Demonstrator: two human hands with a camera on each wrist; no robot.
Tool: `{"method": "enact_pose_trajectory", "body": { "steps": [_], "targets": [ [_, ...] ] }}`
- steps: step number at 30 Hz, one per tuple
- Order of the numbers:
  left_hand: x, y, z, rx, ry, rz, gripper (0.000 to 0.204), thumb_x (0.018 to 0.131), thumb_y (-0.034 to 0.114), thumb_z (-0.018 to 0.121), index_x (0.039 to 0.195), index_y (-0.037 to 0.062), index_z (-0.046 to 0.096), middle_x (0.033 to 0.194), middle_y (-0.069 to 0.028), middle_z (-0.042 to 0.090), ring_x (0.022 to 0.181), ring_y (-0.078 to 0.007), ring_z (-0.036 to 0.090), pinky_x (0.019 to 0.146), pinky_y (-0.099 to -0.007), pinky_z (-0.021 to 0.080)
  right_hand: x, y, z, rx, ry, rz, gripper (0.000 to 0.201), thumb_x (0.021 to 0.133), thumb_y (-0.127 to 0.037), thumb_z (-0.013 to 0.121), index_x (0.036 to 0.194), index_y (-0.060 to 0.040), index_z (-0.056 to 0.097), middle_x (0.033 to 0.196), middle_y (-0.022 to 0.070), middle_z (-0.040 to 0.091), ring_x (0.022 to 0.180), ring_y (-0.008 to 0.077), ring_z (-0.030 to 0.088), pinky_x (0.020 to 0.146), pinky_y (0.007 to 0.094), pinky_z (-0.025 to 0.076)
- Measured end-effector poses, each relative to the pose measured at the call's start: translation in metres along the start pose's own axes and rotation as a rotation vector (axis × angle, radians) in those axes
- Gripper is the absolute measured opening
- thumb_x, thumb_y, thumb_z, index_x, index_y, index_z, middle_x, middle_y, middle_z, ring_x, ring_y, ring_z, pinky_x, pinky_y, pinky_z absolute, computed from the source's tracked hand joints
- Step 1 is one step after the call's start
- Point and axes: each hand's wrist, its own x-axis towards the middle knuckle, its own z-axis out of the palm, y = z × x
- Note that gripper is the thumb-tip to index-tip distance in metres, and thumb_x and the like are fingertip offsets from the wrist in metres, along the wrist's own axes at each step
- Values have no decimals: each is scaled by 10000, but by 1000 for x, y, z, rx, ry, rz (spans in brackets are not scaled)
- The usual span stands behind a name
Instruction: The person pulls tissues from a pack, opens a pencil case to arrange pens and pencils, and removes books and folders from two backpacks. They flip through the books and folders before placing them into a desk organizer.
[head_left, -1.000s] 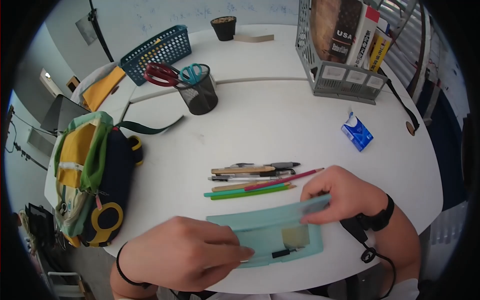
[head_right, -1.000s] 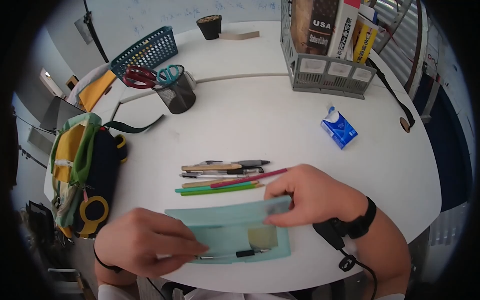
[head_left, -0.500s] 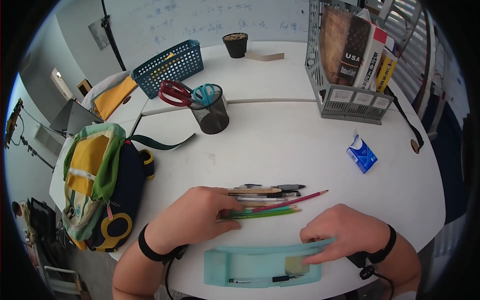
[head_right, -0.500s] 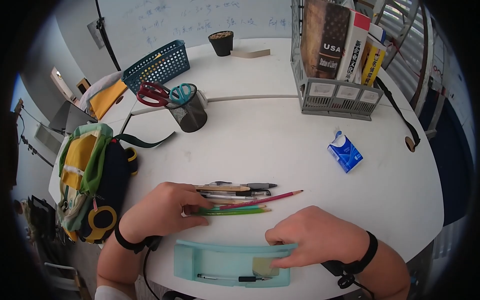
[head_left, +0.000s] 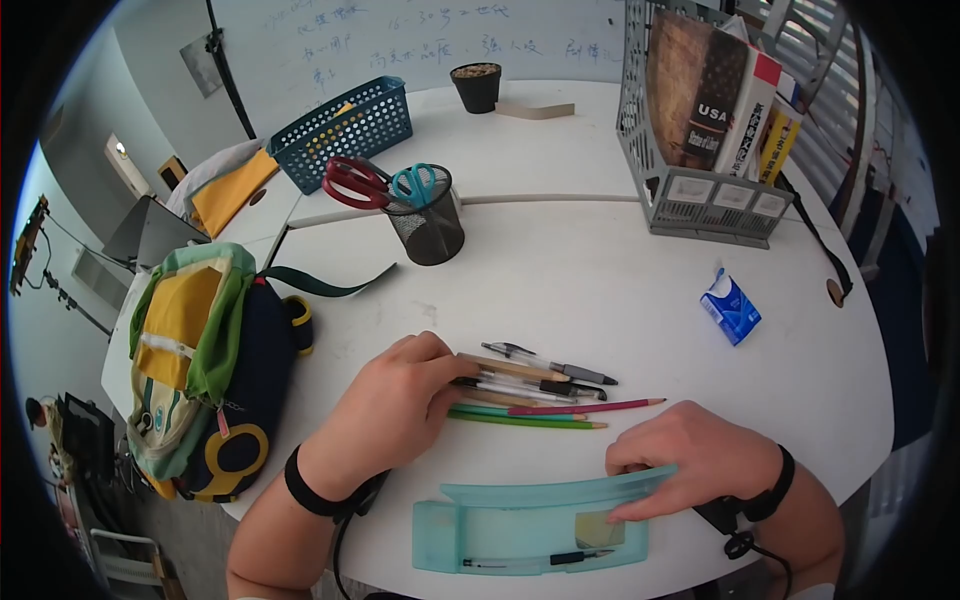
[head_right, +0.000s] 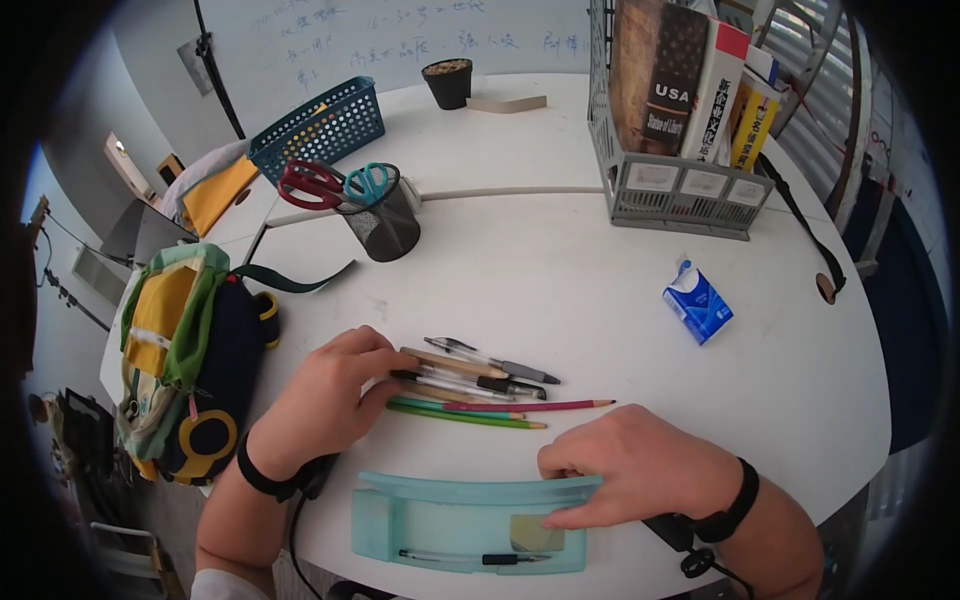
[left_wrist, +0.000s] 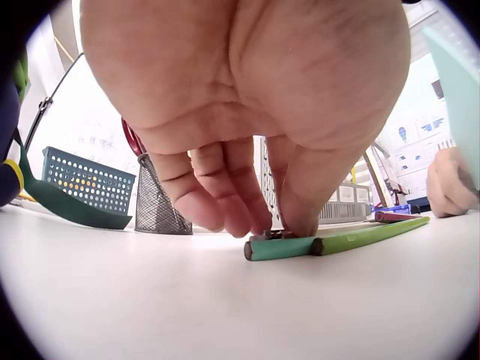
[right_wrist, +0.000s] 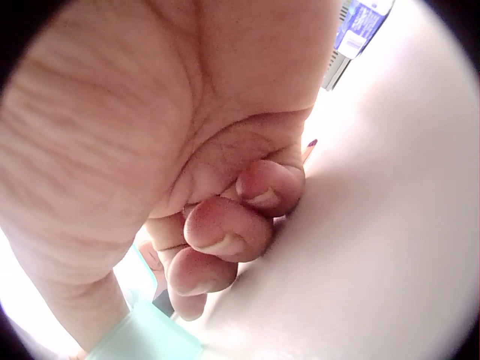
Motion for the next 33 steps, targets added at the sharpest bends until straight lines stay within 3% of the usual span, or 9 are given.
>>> {"method": "enact_pose_trajectory", "body": {
  "steps": [5,9,12,17,21,23,26,29,33],
  "targets": [
    [1,0,-6,-42,-162,-231,241,867,6,804,1104,30,766,1042,-138,712,963,-314,732,844,-407,596,1,-1,0,4,86,-49,391,821,-338,884,1063,-125,662,1155,65,616,815,281,670,732,368,559],
    [1,1,-12,4,-201,-208,204,896,48,805,1093,19,762,1036,-139,709,939,-314,733,836,-402,594,0,-1,-5,71,79,-12,483,786,-348,916,1137,-136,661,1335,93,571,835,263,680,785,347,570],
    [2,1,-7,-112,-142,-198,177,929,97,802,1083,20,761,1014,-141,699,912,-314,731,828,-399,588,-3,-2,-18,96,-94,60,673,753,-363,958,1307,-145,645,1480,111,529,983,233,699,863,337,563],
    [0,-1,-1,-82,-186,-144,159,945,101,795,1074,20,748,981,-147,678,888,-304,727,811,-390,577,-11,38,-22,671,-180,-159,999,740,-330,1005,1560,-91,487,1627,110,450,1220,216,645,964,370,531],
    [2,4,-4,-157,-230,-194,142,924,52,797,1048,22,735,963,-149,690,882,-294,728,799,-377,574,-8,40,-20,805,-75,57,728,840,-232,955,1440,-40,590,1429,73,613,1116,148,664,887,279,558],
    [1,0,-4,-222,-196,-181,148,900,10,801,1024,13,721,937,-151,707,887,-286,730,794,-371,571,-7,31,-10,864,70,37,498,927,-179,885,1339,-22,653,1251,45,687,1031,89,661,855,232,554],
    [2,0,-13,-234,28,-79,164,876,-56,791,1020,-1,736,957,-127,738,888,-240,721,797,-341,562,-2,20,-8,726,372,39,259,1046,-160,753,1239,3,696,1000,-2,703,890,47,643,795,211,537],
    [-4,3,-27,-300,215,58,199,824,-89,809,980,18,750,935,-97,729,855,-225,688,788,-333,539,-5,8,-15,807,448,87,277,1082,-220,701,1196,32,704,908,28,714,829,62,650,663,214,497],
    [-7,44,-28,71,262,336,298,740,-40,851,1019,43,792,888,-64,685,795,-221,640,720,-337,504,-16,-8,-13,880,402,81,263,1082,-211,689,1126,43,737,847,46,721,740,73,643,640,215,490]
  ]
}}
